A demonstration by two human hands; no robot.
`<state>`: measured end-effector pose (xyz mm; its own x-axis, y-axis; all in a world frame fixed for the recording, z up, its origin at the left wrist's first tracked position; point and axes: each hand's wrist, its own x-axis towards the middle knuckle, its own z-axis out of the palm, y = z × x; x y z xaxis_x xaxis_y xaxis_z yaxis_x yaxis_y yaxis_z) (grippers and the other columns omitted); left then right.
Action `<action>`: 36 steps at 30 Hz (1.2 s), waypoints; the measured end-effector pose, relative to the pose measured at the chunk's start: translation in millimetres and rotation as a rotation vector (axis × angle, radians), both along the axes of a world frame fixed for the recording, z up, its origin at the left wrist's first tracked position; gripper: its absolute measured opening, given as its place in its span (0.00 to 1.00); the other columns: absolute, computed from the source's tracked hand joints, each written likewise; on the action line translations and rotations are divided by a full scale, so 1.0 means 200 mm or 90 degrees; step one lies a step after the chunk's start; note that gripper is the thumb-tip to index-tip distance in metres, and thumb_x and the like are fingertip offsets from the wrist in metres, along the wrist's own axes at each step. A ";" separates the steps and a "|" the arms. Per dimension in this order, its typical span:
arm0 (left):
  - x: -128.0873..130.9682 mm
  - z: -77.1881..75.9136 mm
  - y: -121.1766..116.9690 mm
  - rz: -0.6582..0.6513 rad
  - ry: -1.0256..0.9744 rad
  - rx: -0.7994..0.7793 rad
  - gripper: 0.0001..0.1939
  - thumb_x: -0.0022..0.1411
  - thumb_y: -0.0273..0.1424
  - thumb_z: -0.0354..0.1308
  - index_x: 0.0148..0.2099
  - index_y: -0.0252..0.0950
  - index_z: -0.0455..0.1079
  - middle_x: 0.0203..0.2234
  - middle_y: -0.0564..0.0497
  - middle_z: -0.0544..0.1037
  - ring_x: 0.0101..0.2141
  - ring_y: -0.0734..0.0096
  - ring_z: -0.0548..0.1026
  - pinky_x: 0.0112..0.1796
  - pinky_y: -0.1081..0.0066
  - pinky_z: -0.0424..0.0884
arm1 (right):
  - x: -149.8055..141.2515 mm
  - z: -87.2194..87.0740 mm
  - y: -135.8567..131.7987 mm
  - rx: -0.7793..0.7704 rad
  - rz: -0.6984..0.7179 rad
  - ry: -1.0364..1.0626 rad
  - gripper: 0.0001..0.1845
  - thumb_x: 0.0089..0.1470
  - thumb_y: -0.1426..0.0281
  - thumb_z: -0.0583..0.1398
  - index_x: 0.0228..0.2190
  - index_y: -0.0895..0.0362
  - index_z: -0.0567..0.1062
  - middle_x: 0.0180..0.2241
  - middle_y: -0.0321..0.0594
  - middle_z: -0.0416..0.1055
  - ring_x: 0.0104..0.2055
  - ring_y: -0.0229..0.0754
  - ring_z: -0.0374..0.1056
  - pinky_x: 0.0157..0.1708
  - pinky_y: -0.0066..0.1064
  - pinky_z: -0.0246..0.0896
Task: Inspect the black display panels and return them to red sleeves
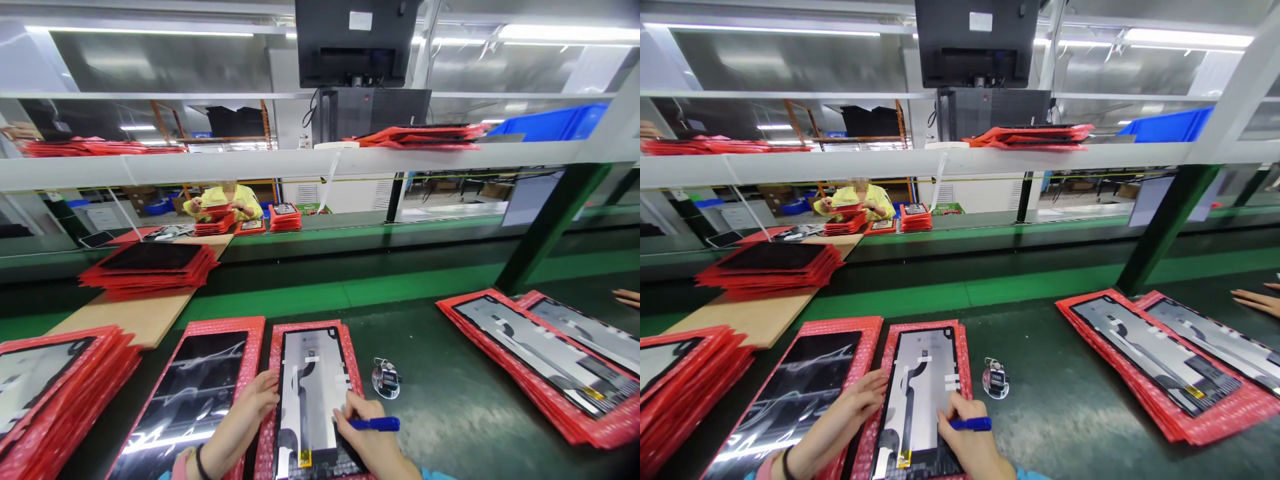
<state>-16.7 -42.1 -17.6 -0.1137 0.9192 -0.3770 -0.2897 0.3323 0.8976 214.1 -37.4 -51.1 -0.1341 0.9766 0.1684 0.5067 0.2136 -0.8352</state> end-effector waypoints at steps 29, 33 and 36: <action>0.17 0.50 0.04 0.043 0.055 0.290 0.26 0.52 0.34 0.65 0.54 0.38 0.67 0.52 0.48 0.75 0.54 0.55 0.70 0.52 0.65 0.64 | 0.21 0.47 0.06 0.059 -0.061 0.481 0.23 0.58 0.50 0.54 0.41 0.55 0.72 0.20 0.36 0.75 0.19 0.37 0.66 0.19 0.26 0.59; 0.15 0.64 -0.01 0.046 0.093 0.341 0.28 0.55 0.35 0.64 0.58 0.44 0.64 0.54 0.53 0.74 0.55 0.58 0.70 0.52 0.68 0.65 | 0.19 0.64 0.09 0.011 0.026 0.489 0.20 0.56 0.53 0.58 0.37 0.56 0.76 0.18 0.36 0.75 0.20 0.38 0.69 0.21 0.26 0.65; 0.15 0.69 -0.06 0.042 0.113 0.358 0.31 0.55 0.36 0.64 0.60 0.48 0.61 0.56 0.56 0.72 0.56 0.59 0.68 0.51 0.70 0.67 | 0.16 0.70 0.06 -0.020 0.102 0.493 0.18 0.52 0.54 0.63 0.37 0.54 0.79 0.26 0.38 0.78 0.26 0.41 0.73 0.27 0.30 0.69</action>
<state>12.9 -53.4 121.4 -0.1939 0.9612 0.1962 -0.1222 -0.2221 0.9673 246.1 -25.1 89.4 -0.1290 0.9613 0.2435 -0.2555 0.2050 -0.9448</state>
